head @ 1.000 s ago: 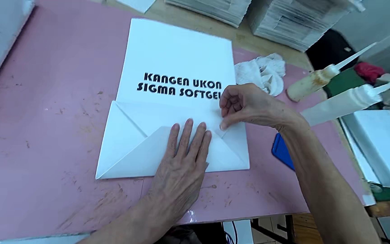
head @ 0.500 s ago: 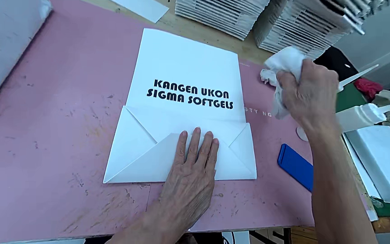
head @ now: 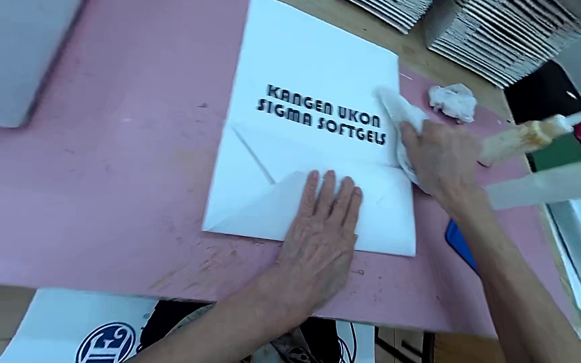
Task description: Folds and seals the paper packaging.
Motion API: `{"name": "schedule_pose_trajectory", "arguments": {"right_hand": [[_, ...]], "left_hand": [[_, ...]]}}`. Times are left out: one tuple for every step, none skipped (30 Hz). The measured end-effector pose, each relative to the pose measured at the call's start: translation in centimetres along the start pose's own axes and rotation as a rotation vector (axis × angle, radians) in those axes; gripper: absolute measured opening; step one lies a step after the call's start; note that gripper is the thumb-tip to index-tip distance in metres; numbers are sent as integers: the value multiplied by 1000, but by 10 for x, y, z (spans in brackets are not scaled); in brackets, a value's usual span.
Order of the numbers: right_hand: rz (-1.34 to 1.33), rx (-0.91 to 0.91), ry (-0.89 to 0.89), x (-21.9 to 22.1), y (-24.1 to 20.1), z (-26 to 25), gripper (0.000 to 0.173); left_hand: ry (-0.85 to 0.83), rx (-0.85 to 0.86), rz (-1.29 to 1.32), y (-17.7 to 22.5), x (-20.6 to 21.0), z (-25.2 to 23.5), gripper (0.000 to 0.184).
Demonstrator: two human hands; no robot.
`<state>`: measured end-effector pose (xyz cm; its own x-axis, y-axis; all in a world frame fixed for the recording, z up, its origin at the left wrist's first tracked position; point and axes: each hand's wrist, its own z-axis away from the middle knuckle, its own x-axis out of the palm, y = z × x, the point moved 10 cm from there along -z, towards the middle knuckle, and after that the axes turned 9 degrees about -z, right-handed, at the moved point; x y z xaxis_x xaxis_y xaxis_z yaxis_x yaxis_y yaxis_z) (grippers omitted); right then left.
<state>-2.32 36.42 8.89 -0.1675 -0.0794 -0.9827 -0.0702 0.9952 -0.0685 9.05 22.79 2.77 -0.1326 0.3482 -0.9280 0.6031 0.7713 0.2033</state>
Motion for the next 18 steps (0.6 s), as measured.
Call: {"name": "schedule_pose_trajectory", "arguments": {"right_hand": [[-35,-185,96,-12,-20,7,52],[-125,-366,174,-24,-46,15,50],[-233,-507,196,-30,-76,26,49],[-346,-633,178,-30,-107,36,50],[-432,-765,138,-22,-138,45,50],[-471,-893,81,-9,-166,53,50],[-469,-1005,32,4,-189,58,49],[-453,-1079,-2,13,-205,58,48],[-434,-1110,-15,19,-216,55,48],[-417,-1119,-23,23,-225,50,48],[-406,-1117,-25,26,-232,44,47],[-397,-1111,-11,28,-238,38,47],[-386,-1095,19,31,-244,30,47],[-369,-1077,57,34,-251,20,48],[-346,-1057,76,38,-260,8,49],[-334,-1036,87,42,-268,-3,50],[-331,-1015,95,42,-277,-14,50],[-304,-978,70,37,-284,-20,48]], "left_hand": [[-34,-8,17,-2,0,-2,54],[-38,-16,37,-3,0,-2,54],[-25,-28,70,-3,-2,-1,51],[17,-51,108,-3,-6,2,44],[67,-92,136,-5,-11,6,32],[93,-131,155,-6,-16,9,24],[71,-152,204,-8,-17,11,20],[75,-162,236,-8,-18,10,19],[106,-158,244,-8,-20,9,18],[139,-149,231,-8,-21,8,19],[144,-137,208,-7,-21,6,21],[113,-121,194,-5,-19,4,23],[80,-103,187,-3,-17,2,25],[59,-90,181,-2,-15,1,26],[41,-83,187,-1,-13,0,28],[24,-75,195,-1,-11,0,31],[13,-66,196,-1,-9,-1,35],[-2,-56,188,0,-8,-1,39]]}}
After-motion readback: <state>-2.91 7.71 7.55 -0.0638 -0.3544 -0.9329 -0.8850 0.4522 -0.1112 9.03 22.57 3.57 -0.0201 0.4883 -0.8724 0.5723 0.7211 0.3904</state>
